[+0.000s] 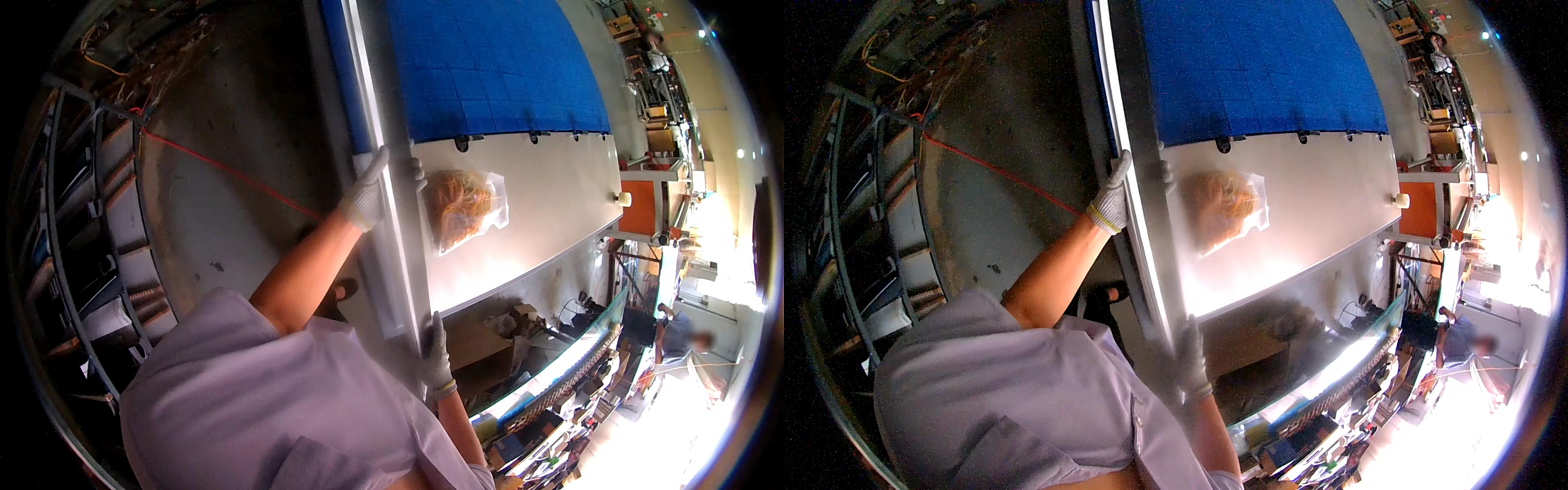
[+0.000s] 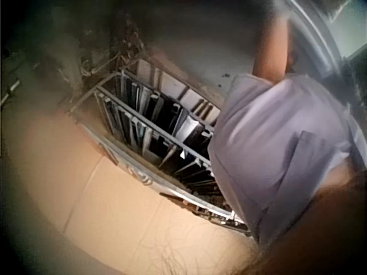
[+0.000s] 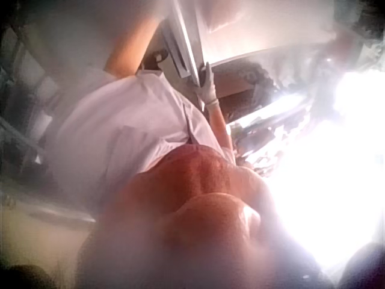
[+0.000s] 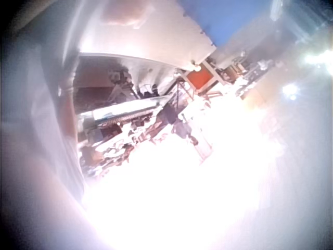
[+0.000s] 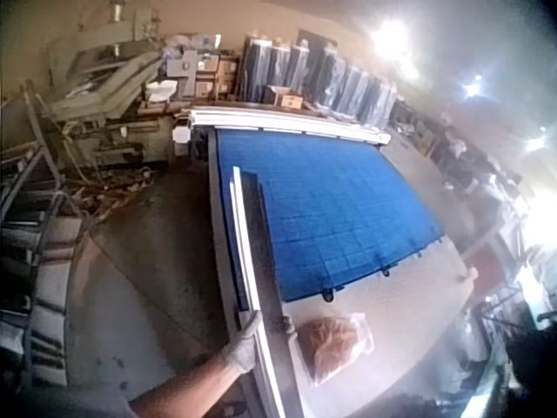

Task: The person handles long white plastic strips and dark curved panels in a workshop. They place the white strips into a machine, retrieve them, and then assemble them onto the dark panels on a workbench. The person also handles a blue plastic bag containing small parts.

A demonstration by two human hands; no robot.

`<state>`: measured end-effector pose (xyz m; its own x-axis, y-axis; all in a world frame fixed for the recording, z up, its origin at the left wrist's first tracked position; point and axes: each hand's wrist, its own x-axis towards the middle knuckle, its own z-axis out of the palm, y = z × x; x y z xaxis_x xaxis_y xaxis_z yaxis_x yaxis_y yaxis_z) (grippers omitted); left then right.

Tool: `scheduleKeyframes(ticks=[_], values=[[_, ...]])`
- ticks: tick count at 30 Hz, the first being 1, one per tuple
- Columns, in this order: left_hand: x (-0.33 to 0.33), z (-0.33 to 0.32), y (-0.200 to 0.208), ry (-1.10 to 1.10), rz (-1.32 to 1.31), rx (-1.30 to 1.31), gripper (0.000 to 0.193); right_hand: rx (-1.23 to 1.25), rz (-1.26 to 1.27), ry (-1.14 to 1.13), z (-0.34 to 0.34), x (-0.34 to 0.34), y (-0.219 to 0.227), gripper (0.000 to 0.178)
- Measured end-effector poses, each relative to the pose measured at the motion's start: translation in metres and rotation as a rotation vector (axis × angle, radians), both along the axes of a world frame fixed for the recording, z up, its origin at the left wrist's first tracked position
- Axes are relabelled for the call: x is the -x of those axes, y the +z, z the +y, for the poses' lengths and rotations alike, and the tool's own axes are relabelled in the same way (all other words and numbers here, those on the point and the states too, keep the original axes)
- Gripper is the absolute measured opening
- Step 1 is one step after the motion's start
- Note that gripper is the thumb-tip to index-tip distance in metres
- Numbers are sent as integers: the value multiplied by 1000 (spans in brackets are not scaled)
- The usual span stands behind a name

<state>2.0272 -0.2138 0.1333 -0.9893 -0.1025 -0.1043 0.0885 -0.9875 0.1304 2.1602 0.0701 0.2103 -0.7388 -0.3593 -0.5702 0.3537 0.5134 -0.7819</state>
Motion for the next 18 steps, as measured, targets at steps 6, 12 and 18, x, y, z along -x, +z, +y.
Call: scheduleKeyframes(ticks=[6,12,18], values=[[12,-14,9,30,100,-32,44,-408,609,283,-12,3,-19,95],[-8,-48,-44,96,-177,271,66,-655,708,218,-4,28,-91,100],[-123,-95,-102,-2,-574,510,45,-793,636,284,-1,45,-143,107]])
